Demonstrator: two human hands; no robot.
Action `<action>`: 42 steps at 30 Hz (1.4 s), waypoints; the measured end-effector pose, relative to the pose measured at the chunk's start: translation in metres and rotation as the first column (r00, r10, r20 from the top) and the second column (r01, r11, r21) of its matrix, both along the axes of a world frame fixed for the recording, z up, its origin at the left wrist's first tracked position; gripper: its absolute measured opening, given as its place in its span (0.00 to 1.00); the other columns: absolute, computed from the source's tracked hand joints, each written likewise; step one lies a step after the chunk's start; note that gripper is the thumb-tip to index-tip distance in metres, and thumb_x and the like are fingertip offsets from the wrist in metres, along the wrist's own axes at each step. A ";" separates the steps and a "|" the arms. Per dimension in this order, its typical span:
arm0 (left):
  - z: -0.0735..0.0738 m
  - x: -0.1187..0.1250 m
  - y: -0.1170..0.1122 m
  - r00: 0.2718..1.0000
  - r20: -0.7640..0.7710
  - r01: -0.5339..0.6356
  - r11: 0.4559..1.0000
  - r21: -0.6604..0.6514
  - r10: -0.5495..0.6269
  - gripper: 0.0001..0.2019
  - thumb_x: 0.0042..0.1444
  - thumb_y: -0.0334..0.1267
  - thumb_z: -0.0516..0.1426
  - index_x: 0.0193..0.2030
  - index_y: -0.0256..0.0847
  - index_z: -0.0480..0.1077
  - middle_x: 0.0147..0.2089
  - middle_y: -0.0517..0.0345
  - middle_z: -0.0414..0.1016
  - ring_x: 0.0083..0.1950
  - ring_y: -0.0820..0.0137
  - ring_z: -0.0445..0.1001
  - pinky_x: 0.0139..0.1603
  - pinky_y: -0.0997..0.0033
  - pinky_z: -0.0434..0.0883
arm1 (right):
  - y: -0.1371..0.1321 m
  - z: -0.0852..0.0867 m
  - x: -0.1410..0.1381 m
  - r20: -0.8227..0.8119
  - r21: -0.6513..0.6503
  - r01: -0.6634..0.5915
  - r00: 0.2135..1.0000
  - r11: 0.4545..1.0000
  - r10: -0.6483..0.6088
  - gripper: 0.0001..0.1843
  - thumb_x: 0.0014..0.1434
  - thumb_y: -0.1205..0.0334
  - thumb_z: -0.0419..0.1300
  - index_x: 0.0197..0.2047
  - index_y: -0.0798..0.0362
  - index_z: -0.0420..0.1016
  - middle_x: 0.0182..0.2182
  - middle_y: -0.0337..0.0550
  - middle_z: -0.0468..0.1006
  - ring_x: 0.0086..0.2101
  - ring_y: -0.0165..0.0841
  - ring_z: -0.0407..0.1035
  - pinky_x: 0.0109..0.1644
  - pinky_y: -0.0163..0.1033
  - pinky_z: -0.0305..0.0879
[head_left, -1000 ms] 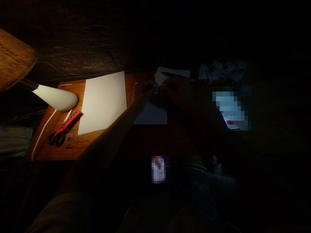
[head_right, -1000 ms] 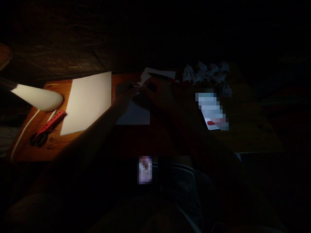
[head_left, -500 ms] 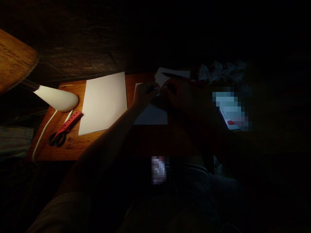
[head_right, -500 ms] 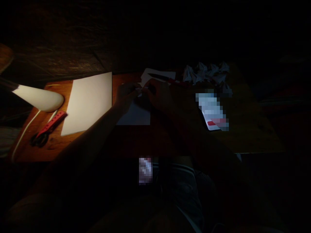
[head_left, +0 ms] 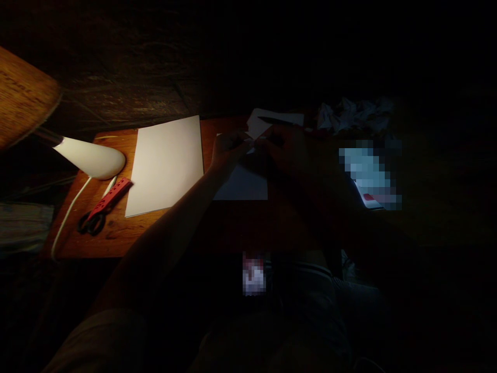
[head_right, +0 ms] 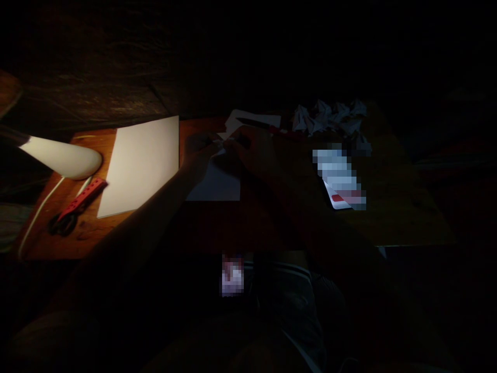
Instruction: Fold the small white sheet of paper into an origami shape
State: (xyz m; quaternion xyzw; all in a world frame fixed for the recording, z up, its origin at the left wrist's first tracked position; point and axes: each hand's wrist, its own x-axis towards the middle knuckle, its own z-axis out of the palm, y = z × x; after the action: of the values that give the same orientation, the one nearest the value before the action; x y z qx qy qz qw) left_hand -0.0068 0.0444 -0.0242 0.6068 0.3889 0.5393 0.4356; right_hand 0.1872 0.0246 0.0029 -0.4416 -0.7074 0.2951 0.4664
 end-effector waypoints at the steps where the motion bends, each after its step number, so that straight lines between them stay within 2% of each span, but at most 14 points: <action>1: -0.001 0.000 0.001 1.000 0.003 -0.008 1.000 0.004 0.008 0.11 0.53 0.44 0.73 0.31 0.43 0.77 0.31 0.59 0.79 0.33 0.72 0.76 0.35 0.71 0.72 | 0.000 0.000 0.000 -0.002 -0.002 0.001 1.000 1.000 -0.001 0.18 0.67 0.43 0.67 0.35 0.49 0.78 0.33 0.43 0.83 0.36 0.39 0.75 0.44 0.46 0.71; 7: 0.002 0.001 0.001 0.999 -0.029 -0.029 0.998 0.049 0.030 0.16 0.56 0.51 0.72 0.31 0.44 0.76 0.30 0.59 0.76 0.32 0.71 0.74 0.33 0.69 0.70 | 0.001 -0.002 0.002 0.010 0.005 0.007 1.000 1.000 -0.007 0.15 0.68 0.48 0.68 0.35 0.49 0.77 0.33 0.42 0.82 0.36 0.38 0.75 0.42 0.44 0.69; 12: 0.004 0.000 0.000 0.998 -0.049 -0.036 0.998 0.054 0.038 0.17 0.57 0.50 0.71 0.28 0.43 0.74 0.28 0.60 0.73 0.31 0.71 0.73 0.33 0.68 0.70 | 0.004 -0.005 0.001 0.015 0.010 -0.004 1.000 1.000 0.004 0.13 0.68 0.50 0.67 0.36 0.49 0.77 0.33 0.41 0.81 0.37 0.38 0.74 0.43 0.44 0.70; 17: 0.002 0.000 0.000 0.998 -0.038 -0.045 0.997 0.058 0.047 0.16 0.59 0.50 0.71 0.29 0.43 0.75 0.28 0.59 0.74 0.33 0.71 0.75 0.35 0.69 0.72 | 0.002 -0.003 -0.002 -0.008 -0.003 -0.015 1.000 1.000 0.015 0.18 0.68 0.44 0.66 0.36 0.49 0.78 0.33 0.42 0.82 0.36 0.37 0.74 0.43 0.45 0.70; 22: -0.003 -0.002 0.003 0.995 -0.040 -0.093 0.994 0.060 0.095 0.18 0.60 0.55 0.70 0.32 0.44 0.75 0.31 0.60 0.77 0.36 0.71 0.77 0.38 0.70 0.75 | 0.002 -0.003 -0.002 -0.026 0.000 -0.027 0.999 1.000 0.027 0.23 0.65 0.35 0.67 0.38 0.47 0.79 0.35 0.44 0.84 0.39 0.41 0.77 0.44 0.47 0.72; 27: -0.006 -0.003 0.007 0.995 -0.025 -0.098 0.992 0.074 0.100 0.21 0.58 0.60 0.70 0.33 0.44 0.74 0.31 0.61 0.74 0.36 0.71 0.76 0.37 0.70 0.73 | 0.006 -0.008 -0.001 0.017 -0.005 -0.001 1.000 1.000 0.001 0.17 0.67 0.43 0.68 0.37 0.48 0.78 0.33 0.42 0.82 0.38 0.40 0.75 0.43 0.46 0.71; 31: -0.004 -0.001 0.005 0.995 -0.058 -0.071 0.995 0.077 0.075 0.21 0.60 0.60 0.68 0.34 0.44 0.74 0.30 0.60 0.72 0.35 0.70 0.75 0.36 0.69 0.71 | 0.003 -0.004 0.002 0.066 0.018 0.023 0.997 1.000 -0.024 0.13 0.67 0.49 0.68 0.37 0.49 0.78 0.33 0.42 0.82 0.37 0.39 0.75 0.44 0.46 0.72; 35: -0.003 0.000 0.004 0.996 -0.080 -0.038 0.997 0.067 0.044 0.22 0.56 0.60 0.70 0.34 0.44 0.75 0.30 0.59 0.72 0.34 0.69 0.74 0.35 0.67 0.71 | 0.002 0.000 0.003 0.092 0.032 0.028 0.995 0.999 -0.030 0.11 0.67 0.53 0.68 0.35 0.48 0.76 0.33 0.43 0.82 0.36 0.40 0.75 0.45 0.46 0.72; 37: -0.003 0.000 0.004 0.996 -0.078 -0.028 0.997 0.067 0.034 0.23 0.54 0.61 0.71 0.33 0.43 0.75 0.30 0.59 0.73 0.34 0.69 0.74 0.35 0.67 0.70 | 0.002 -0.002 0.003 0.086 0.035 0.021 0.996 0.999 -0.024 0.10 0.67 0.53 0.68 0.36 0.48 0.76 0.33 0.42 0.82 0.36 0.39 0.75 0.45 0.46 0.72; 42: 0.000 0.003 0.003 0.998 -0.055 -0.035 0.997 0.066 0.039 0.26 0.51 0.64 0.72 0.32 0.43 0.76 0.30 0.59 0.75 0.33 0.70 0.75 0.34 0.68 0.71 | 0.004 -0.005 0.004 0.068 0.028 -0.006 0.998 1.000 0.004 0.15 0.67 0.46 0.68 0.35 0.47 0.76 0.33 0.42 0.82 0.37 0.40 0.75 0.44 0.48 0.73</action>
State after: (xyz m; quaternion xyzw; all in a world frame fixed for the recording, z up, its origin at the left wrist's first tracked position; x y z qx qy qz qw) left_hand -0.0042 0.0475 -0.0244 0.6283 0.3943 0.5424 0.3945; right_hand 0.1911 0.0288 -0.0020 -0.4429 -0.7280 0.2711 0.4476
